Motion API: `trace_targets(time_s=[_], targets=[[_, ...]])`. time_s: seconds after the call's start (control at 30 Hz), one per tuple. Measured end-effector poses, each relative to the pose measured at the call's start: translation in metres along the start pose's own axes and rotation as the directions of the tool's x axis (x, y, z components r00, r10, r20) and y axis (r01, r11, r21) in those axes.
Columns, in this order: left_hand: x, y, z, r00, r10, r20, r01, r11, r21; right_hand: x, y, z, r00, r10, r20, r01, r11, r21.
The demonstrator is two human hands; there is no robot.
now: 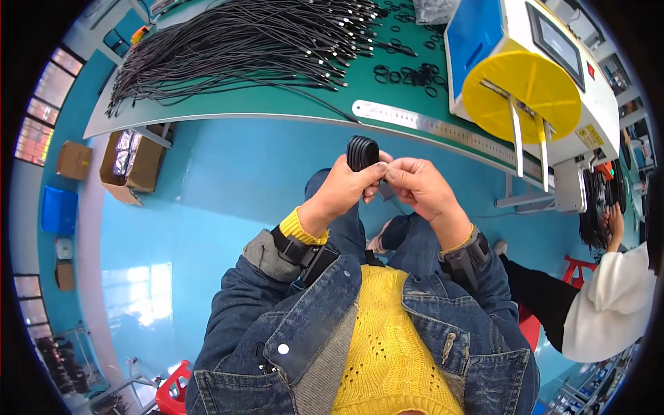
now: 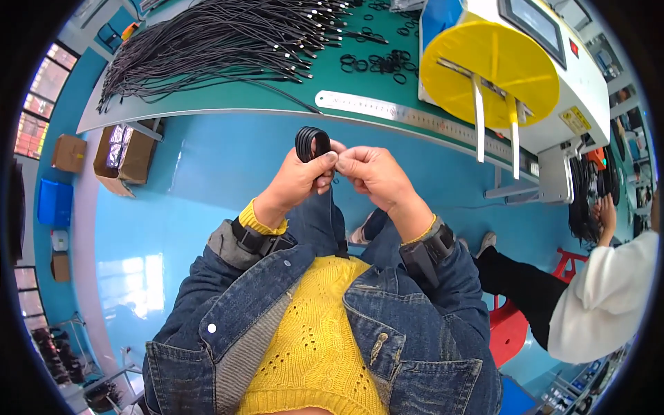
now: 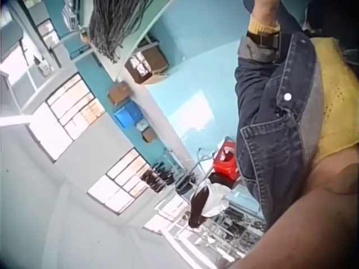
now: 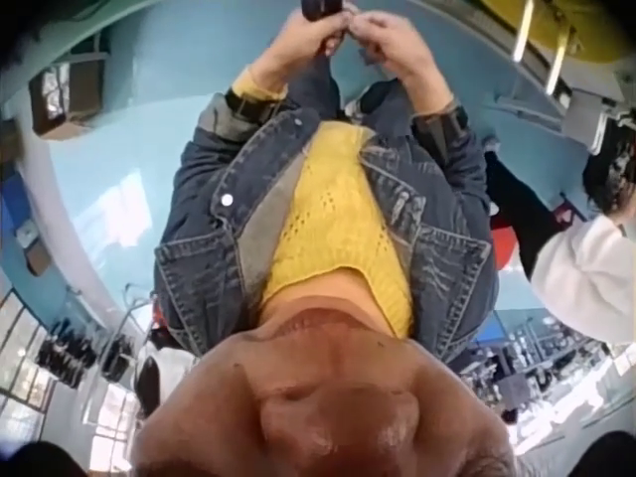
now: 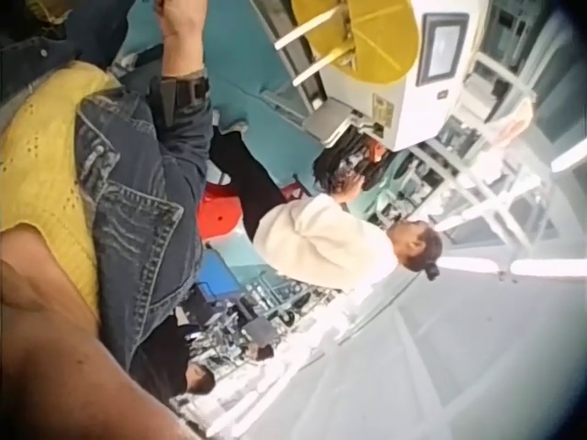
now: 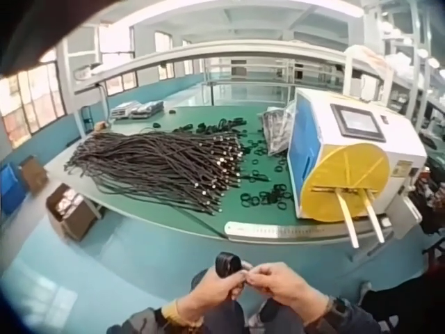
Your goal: The person picks up a cable from a pile, winds it around the spindles of a machine, and removes the coiled cable. They then pick up a tie, wrap it around the coiled cable, and secure it by hand.
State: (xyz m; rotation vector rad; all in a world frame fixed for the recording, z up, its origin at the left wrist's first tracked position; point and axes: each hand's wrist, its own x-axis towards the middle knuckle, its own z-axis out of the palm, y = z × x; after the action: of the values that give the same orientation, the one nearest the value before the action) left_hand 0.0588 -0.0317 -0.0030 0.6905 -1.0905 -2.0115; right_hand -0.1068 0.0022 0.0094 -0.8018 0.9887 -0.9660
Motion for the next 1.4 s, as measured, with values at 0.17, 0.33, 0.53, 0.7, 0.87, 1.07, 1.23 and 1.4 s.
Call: trace_targets(time_s=[0.17,0.33,0.53,0.7,0.87,1.07,1.23,1.4], targets=[[-0.009,-0.01,0.005,0.989,-0.091,0.12,0.054,0.958,0.281,-0.044,0.022,-0.009,0.996,-0.055,0.064,0.04,0.974,0.223],[-0.014,-0.018,0.022,0.922,-0.235,0.307,0.194,0.968,0.159,-0.081,0.038,-0.006,0.969,-0.232,0.085,0.17,0.875,0.453],[-0.018,-0.028,0.044,0.781,-0.475,0.405,0.454,0.878,0.155,-0.102,-0.007,-0.034,0.988,-0.145,-0.044,0.139,0.982,-0.13],[-0.018,-0.026,0.058,0.658,-0.6,0.455,0.505,0.8,0.324,-0.102,-0.032,-0.035,0.981,-0.171,0.097,0.187,0.661,-0.727],[-0.015,-0.031,0.062,0.659,-0.653,0.373,0.378,0.716,0.587,-0.088,-0.009,-0.039,0.893,-0.237,0.381,0.443,0.321,-0.837],[-0.021,-0.016,0.064,0.787,-0.546,0.288,0.446,0.825,0.347,-0.096,0.029,-0.037,0.999,0.053,-0.007,-0.053,0.998,0.03],[-0.019,-0.028,0.054,0.616,-0.684,0.391,0.692,0.707,0.149,-0.104,0.033,-0.045,0.984,-0.126,-0.126,0.116,0.99,-0.078],[-0.008,-0.029,0.056,0.59,-0.67,0.45,0.646,0.726,0.234,-0.091,0.011,-0.036,0.898,-0.433,0.081,0.275,0.408,-0.87]])
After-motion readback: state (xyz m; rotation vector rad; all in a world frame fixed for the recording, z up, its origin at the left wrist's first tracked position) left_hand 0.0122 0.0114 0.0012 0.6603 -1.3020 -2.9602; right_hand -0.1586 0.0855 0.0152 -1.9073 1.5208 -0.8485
